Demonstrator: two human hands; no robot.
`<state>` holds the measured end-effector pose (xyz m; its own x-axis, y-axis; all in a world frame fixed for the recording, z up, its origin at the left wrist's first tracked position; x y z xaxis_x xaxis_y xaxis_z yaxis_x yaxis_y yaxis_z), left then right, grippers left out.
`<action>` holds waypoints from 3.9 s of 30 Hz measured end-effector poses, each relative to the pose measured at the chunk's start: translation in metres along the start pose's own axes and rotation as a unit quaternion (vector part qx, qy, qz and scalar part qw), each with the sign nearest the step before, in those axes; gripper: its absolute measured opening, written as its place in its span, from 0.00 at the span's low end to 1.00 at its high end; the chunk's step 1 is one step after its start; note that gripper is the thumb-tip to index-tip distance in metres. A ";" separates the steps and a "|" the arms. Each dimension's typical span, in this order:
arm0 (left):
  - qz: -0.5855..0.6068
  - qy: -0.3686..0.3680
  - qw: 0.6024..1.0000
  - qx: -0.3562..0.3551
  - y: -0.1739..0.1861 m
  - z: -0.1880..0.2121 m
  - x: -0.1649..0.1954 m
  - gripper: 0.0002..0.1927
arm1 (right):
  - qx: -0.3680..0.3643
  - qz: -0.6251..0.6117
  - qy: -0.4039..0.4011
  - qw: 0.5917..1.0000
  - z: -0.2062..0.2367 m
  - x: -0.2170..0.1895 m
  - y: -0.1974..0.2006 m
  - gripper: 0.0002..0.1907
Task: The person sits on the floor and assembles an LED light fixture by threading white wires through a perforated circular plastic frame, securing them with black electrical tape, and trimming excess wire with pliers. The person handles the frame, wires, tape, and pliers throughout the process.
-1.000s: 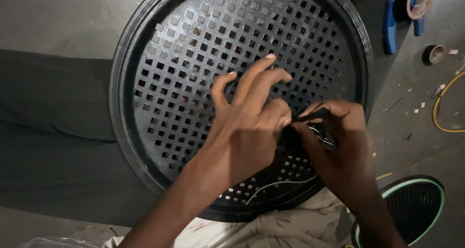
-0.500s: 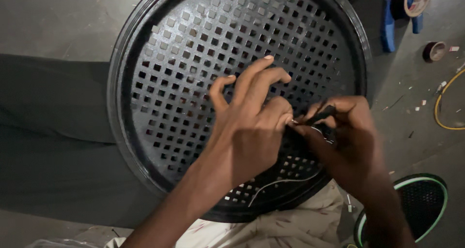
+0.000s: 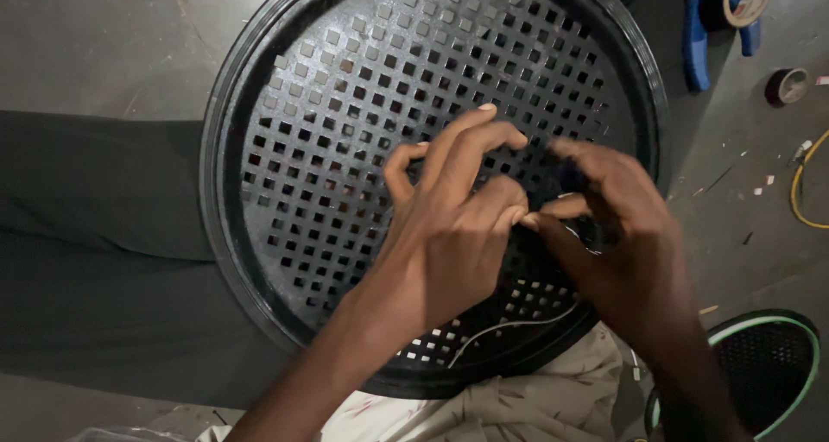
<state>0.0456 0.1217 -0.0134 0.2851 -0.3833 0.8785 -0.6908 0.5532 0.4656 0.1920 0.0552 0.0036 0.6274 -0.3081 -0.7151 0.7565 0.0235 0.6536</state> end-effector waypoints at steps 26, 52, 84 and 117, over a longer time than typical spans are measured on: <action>-0.117 -0.013 0.993 -0.002 -0.009 0.007 -0.004 0.02 | 0.094 0.096 0.097 0.986 0.022 0.000 -0.014 0.08; -0.029 0.006 1.000 0.009 0.007 0.005 -0.004 0.03 | 0.045 -0.025 0.116 0.992 0.016 0.004 -0.002 0.05; -0.020 0.030 0.999 0.033 -0.005 0.006 -0.007 0.06 | 0.081 -0.025 -0.039 0.996 0.006 0.017 -0.004 0.27; -0.124 -0.037 0.991 0.047 -0.001 0.025 0.003 0.17 | -0.086 -0.143 -0.060 0.984 0.001 0.017 -0.010 0.09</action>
<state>0.0303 0.1010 -0.0136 0.4058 -0.5541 0.7269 -0.6653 0.3663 0.6506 0.1953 0.0490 -0.0152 0.3666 -0.4354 -0.8222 0.9252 0.0775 0.3715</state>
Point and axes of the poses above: each hand's wrist, its own z-axis away from the middle knuckle, its own y-axis out of the back of the hand, x = y × z, the point moved 6 cm from there along -z, towards the middle knuckle, and after that the axes turned 1 degree about y, right-handed, at the moved point
